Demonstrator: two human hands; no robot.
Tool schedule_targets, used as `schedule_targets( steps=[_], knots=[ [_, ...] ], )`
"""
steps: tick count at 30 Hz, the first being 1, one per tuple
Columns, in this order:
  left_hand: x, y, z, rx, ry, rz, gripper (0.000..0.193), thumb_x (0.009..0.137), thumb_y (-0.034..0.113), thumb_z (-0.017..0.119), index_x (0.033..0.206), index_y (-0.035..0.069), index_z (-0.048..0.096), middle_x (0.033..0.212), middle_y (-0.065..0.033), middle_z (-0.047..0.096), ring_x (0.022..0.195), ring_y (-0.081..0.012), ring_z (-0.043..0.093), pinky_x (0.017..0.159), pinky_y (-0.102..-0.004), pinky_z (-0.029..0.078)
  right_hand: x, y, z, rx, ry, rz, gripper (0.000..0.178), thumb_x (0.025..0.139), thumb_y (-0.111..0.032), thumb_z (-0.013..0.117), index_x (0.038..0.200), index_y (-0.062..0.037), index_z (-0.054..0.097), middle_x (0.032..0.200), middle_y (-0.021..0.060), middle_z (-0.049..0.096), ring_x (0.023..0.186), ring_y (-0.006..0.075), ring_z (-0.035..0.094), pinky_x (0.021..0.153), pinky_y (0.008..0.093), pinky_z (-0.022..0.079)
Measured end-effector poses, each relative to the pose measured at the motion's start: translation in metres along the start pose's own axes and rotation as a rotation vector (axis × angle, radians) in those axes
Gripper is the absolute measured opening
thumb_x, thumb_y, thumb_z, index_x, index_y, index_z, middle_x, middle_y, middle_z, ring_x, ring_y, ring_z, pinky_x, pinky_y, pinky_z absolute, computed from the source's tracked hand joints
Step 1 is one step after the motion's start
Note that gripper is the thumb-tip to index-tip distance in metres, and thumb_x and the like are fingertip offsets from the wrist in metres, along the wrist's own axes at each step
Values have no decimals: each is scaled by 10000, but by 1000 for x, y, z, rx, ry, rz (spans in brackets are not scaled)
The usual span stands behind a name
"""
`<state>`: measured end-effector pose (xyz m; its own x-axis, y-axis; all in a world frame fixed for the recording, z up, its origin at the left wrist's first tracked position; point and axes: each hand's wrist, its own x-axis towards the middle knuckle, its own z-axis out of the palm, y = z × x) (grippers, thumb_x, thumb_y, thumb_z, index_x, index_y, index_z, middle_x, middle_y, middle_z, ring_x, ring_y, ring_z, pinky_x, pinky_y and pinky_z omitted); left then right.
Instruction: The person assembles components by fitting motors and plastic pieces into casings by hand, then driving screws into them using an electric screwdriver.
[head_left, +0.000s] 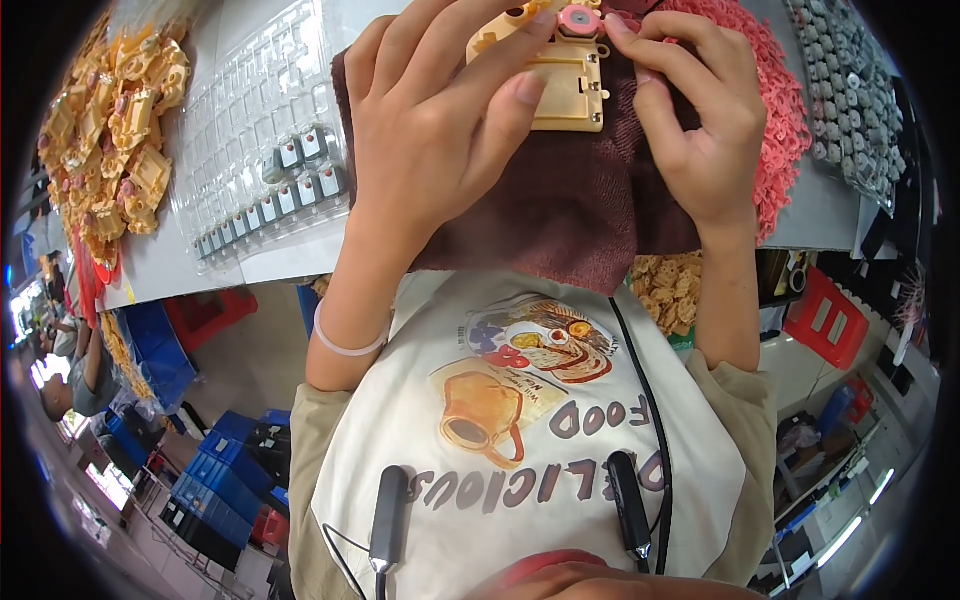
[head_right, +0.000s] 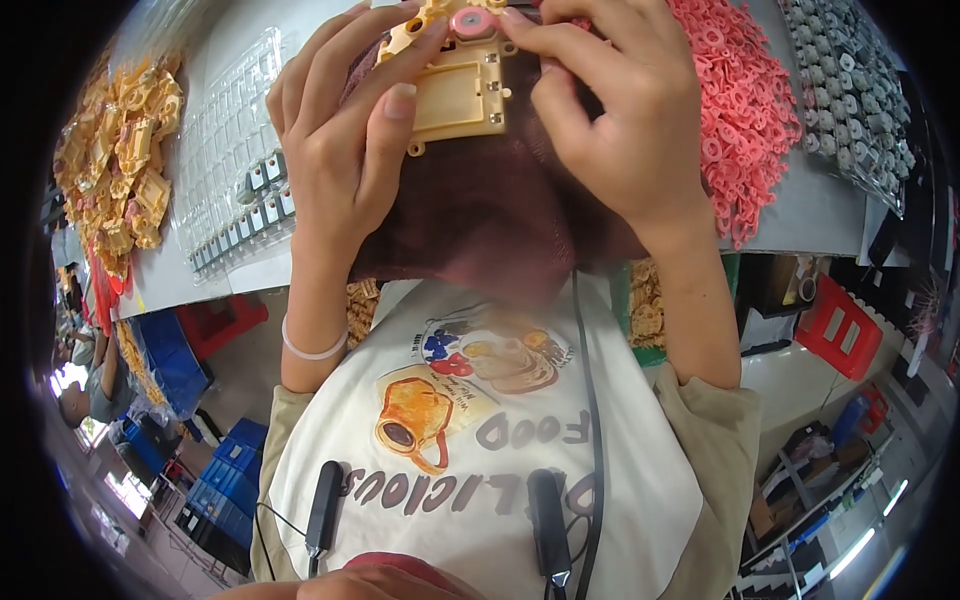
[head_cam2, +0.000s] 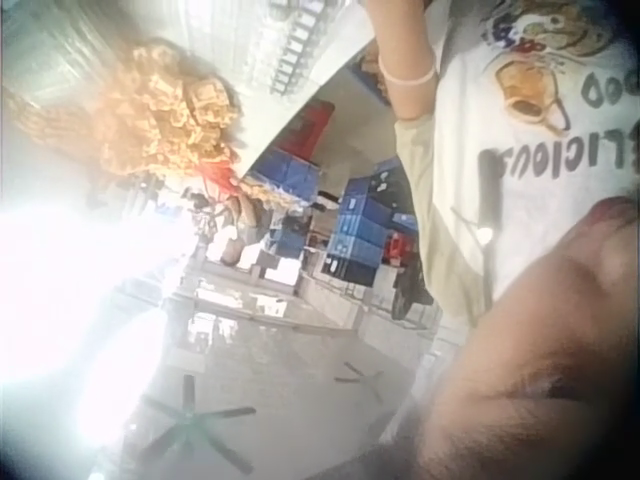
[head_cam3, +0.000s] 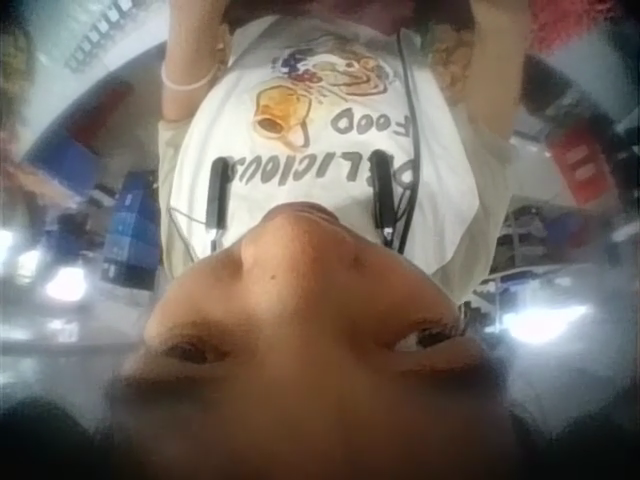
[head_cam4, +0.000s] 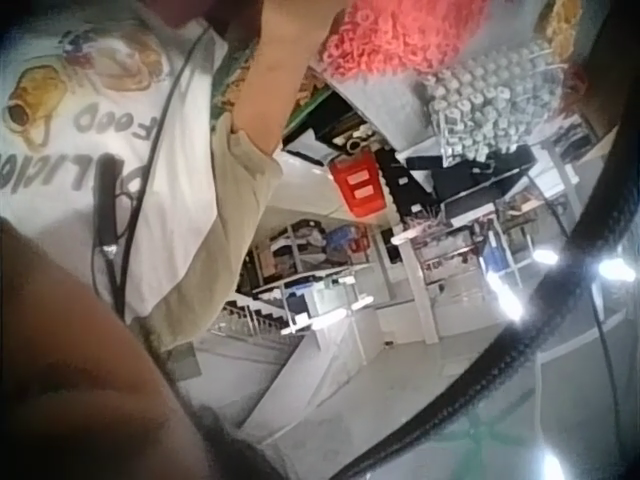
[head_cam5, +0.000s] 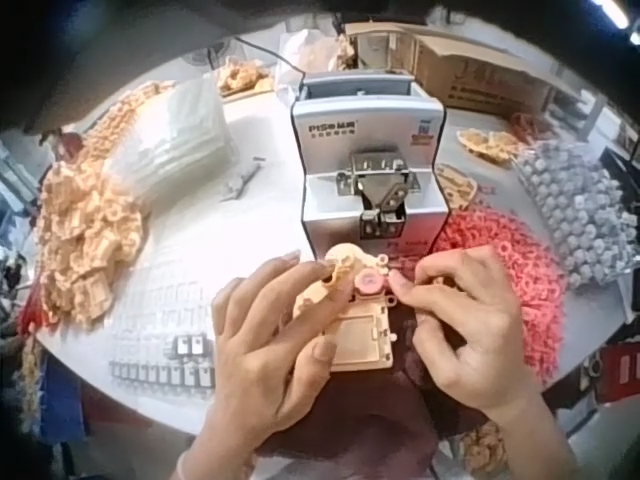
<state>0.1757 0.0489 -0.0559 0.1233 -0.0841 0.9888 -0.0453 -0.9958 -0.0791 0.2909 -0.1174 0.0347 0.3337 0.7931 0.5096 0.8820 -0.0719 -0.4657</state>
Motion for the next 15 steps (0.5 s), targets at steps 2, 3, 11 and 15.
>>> schedule_targets(
  steps=[2, 3, 11, 15],
  knots=[
    [2, 5, 8, -84, 73, -39, 332, 913, 260, 599, 1166, 86, 727, 1309, -80, 593, 1266, -273, 491, 1034, -422, 323, -6, 15, 6, -70, 5, -84, 209, 800, -18, 639, 990, -33, 726, 990, 62, 640, 903, 198, 584, 815, 330, 457],
    [5, 11, 13, -189, 123, -103, 300, 891, 229, 615, 1124, 75, 724, 1252, -86, 606, 1223, -273, 507, 1013, -421, 344, -11, 22, 8, -109, 8, -125, 199, 820, -36, 641, 1001, -41, 724, 1005, 49, 649, 922, 185, 592, 836, 326, 460],
    [73, 32, -47, -41, -716, -595, 227, 952, 186, 569, 1068, 85, 736, 1273, -89, 596, 1203, -250, 550, 1003, -375, 391, -7, 37, -44, -94, 57, -186, 286, 861, -30, 637, 1133, -68, 715, 1113, 57, 650, 1053, 174, 596, 939, 305, 448],
    [103, 28, -26, -203, -680, -630, 182, 833, 124, 732, 998, 65, 687, 1106, -100, 647, 979, -310, 627, 890, -386, 491, -26, 109, -159, 125, 643, 186, 279, 901, -55, 681, 1175, -6, 669, 1165, 67, 663, 930, 118, 566, 863, 273, 473]
  ],
)
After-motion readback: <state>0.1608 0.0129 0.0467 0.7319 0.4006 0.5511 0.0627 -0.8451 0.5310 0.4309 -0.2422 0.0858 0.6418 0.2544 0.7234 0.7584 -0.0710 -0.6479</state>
